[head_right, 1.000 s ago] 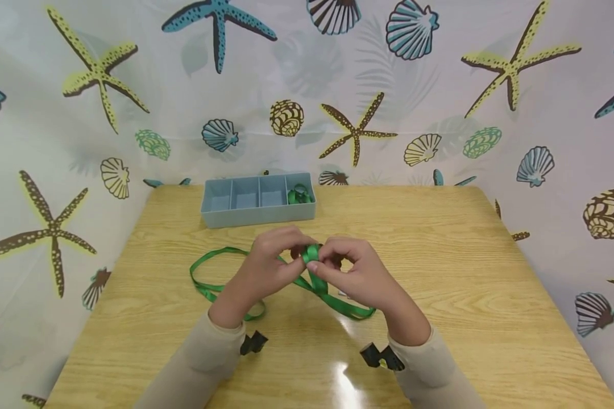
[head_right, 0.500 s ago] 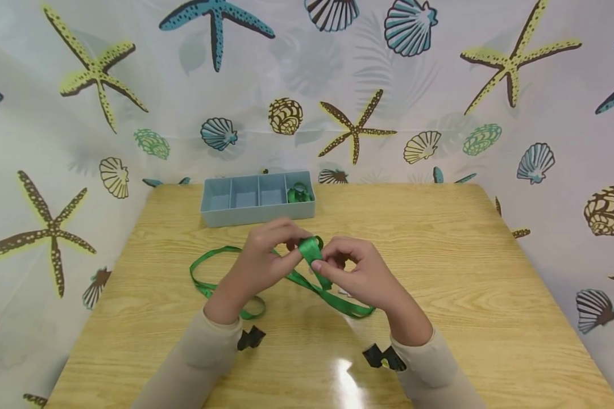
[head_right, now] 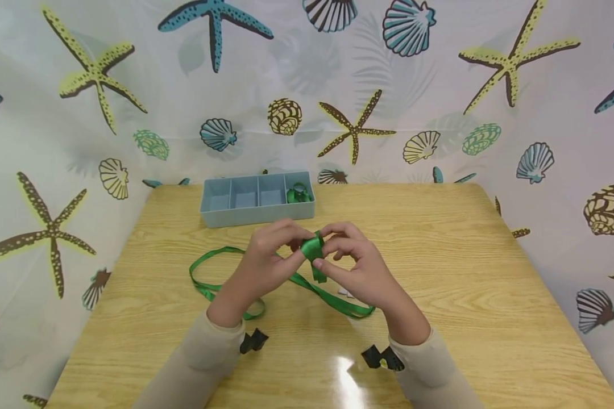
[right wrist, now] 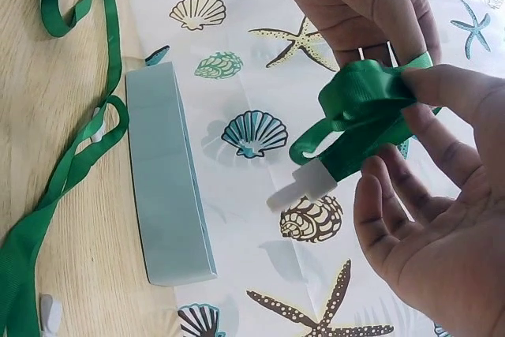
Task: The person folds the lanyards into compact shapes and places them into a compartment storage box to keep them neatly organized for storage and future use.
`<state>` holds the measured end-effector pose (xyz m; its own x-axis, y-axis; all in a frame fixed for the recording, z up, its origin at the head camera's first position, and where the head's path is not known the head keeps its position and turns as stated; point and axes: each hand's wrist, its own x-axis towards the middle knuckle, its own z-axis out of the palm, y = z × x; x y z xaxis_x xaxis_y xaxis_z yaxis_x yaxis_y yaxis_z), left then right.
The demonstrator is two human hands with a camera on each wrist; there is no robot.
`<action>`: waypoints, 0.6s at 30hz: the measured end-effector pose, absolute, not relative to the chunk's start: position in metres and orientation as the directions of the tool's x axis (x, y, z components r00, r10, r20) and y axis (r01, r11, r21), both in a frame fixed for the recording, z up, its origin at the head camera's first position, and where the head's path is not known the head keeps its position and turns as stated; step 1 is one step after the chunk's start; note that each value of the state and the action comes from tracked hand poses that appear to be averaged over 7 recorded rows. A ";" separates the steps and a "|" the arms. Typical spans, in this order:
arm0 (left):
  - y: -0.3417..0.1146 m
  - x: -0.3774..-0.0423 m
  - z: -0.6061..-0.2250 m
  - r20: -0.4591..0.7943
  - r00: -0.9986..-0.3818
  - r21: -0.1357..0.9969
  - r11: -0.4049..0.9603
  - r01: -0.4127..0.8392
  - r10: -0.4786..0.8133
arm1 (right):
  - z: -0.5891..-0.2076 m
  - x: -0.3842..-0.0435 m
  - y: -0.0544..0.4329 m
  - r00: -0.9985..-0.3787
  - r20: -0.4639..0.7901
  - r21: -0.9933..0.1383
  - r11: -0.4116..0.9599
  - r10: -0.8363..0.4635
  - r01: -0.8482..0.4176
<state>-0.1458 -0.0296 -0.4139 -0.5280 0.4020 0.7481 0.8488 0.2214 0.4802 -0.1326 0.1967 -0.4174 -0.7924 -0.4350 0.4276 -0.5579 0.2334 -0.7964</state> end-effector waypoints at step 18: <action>-0.023 -0.142 -0.410 0.780 -0.435 0.339 0.281 0.898 0.450 | -0.427 -0.137 0.197 -0.764 0.496 -0.809 0.101 -0.412 -0.580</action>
